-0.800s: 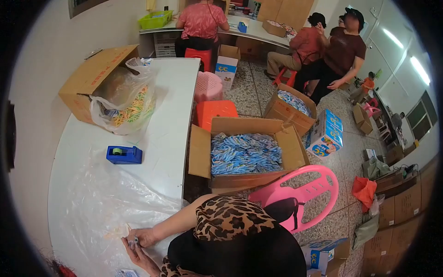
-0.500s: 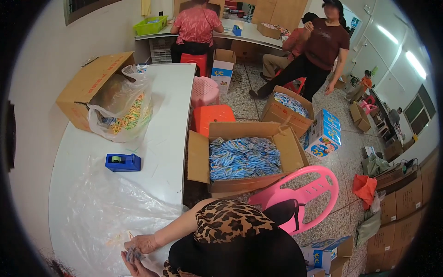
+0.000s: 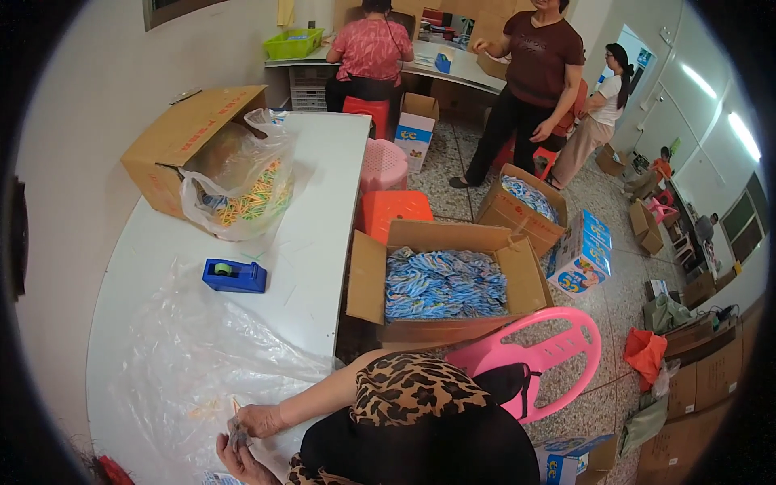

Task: Packaging small toy parts into plastic bags and organizing them into boxes on a workbench.

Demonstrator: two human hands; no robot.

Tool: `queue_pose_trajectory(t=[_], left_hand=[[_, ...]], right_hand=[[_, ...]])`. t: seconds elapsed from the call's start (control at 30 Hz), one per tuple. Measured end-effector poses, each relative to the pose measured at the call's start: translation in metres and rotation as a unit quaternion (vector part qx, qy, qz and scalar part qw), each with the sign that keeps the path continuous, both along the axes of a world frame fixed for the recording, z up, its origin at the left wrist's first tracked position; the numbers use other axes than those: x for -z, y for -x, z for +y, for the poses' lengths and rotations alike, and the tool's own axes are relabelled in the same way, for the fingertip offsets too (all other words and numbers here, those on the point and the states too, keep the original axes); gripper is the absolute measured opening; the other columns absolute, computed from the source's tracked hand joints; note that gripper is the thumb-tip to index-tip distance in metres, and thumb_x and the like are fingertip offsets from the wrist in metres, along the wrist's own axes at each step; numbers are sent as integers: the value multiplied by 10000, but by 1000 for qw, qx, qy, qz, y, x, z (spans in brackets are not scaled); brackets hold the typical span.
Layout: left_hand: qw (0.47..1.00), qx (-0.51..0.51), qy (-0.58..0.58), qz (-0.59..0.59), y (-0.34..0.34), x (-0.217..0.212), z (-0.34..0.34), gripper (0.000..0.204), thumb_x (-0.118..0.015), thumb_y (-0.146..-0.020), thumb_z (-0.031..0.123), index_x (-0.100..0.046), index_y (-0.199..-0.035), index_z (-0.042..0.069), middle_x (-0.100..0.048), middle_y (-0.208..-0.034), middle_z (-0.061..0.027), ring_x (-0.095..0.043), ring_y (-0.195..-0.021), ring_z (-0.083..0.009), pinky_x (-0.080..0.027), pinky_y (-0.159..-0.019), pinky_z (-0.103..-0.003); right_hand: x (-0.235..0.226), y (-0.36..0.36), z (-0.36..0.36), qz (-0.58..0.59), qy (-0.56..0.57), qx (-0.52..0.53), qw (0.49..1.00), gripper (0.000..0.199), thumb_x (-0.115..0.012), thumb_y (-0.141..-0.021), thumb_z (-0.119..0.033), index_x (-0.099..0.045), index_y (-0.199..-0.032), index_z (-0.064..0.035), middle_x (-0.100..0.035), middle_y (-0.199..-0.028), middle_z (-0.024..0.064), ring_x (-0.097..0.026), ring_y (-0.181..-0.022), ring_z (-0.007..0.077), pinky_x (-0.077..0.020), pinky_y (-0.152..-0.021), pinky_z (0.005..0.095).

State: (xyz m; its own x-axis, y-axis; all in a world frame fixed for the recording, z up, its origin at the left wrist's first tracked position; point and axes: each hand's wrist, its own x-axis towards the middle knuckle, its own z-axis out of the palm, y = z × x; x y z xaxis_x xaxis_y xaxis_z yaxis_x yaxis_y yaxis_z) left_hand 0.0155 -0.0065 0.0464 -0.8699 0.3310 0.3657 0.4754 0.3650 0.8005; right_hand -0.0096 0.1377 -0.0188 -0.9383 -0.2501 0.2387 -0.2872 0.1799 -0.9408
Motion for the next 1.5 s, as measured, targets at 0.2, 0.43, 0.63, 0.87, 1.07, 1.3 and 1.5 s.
queue_pose_trajectory(t=[0.2, 0.43, 0.63, 0.87, 1.07, 1.3, 1.5], left_hand=[[930, -109, -187, -297, -1, -33, -4, 294, -551, -786, -11, -594, -1071, -68, -618, -1049, -155, -589, -932, -245, -503, -776, -333], [889, -93, -300, -333, 10, 54, -54, 515, -535, -839, -37, -367, -1325, -8, -493, -1250, -158, -575, -1021, -282, -508, -861, -404], [894, -93, -304, -317, -2, 19, -37, 460, -542, -821, -44, -412, -1261, -28, -547, -1139, -150, -598, -912, -251, -538, -790, -384], [888, -98, -297, -338, -1, 33, -38, 309, -512, -954, 140, -514, -1222, -13, -603, -1101, -87, -585, -940, -163, -531, -797, -360], [873, -169, -288, -355, -2, 9, -26, 272, -511, -936, 112, -573, -1180, 8, -612, -929, 7, -529, -744, -71, -438, -655, -202], [908, -170, -243, -296, -4, 28, -22, 81, -617, -826, 65, -617, -829, -16, -524, -748, -3, -467, -696, -94, -393, -631, -254], [906, -180, -178, -339, -10, 34, -21, 105, -611, -820, 76, -625, -872, -14, -573, -751, -86, -558, -719, -163, -435, -651, -287]], right_hand=[[11, 1, -4, 26, -41, -10, 999, 165, -458, -877, -179, -469, -956, -35, -528, -803, 180, -551, -803, 364, -424, -709, 414], [1, 1, 1, 65, -18, 2, 998, 145, -501, -857, -140, -496, -970, -48, -559, -810, 158, -561, -781, 368, -426, -680, 442], [7, 1, -6, 83, -6, 24, 996, 95, -503, -839, -120, -491, -876, -34, -557, -802, 198, -562, -770, 398, -437, -666, 467], [8, 6, 3, 85, -79, 44, 992, 115, -492, -859, -132, -489, -877, -18, -547, -782, 188, -553, -773, 408, -435, -672, 468], [-10, 20, 12, -94, 63, 84, 990, 168, -548, -886, -128, -552, -1039, -61, -572, -796, 51, -583, -768, 177, -469, -678, 316], [-68, 6, 9, -224, -24, -38, 973, 254, -557, -874, -111, -552, -1123, -58, -557, -721, 3, -500, -634, 80, -413, -571, 248], [-45, 3, 4, -146, -155, -20, 977, 136, -550, -881, -75, -574, -1007, -31, -529, -636, 9, -487, -594, 79, -401, -545, 244]])
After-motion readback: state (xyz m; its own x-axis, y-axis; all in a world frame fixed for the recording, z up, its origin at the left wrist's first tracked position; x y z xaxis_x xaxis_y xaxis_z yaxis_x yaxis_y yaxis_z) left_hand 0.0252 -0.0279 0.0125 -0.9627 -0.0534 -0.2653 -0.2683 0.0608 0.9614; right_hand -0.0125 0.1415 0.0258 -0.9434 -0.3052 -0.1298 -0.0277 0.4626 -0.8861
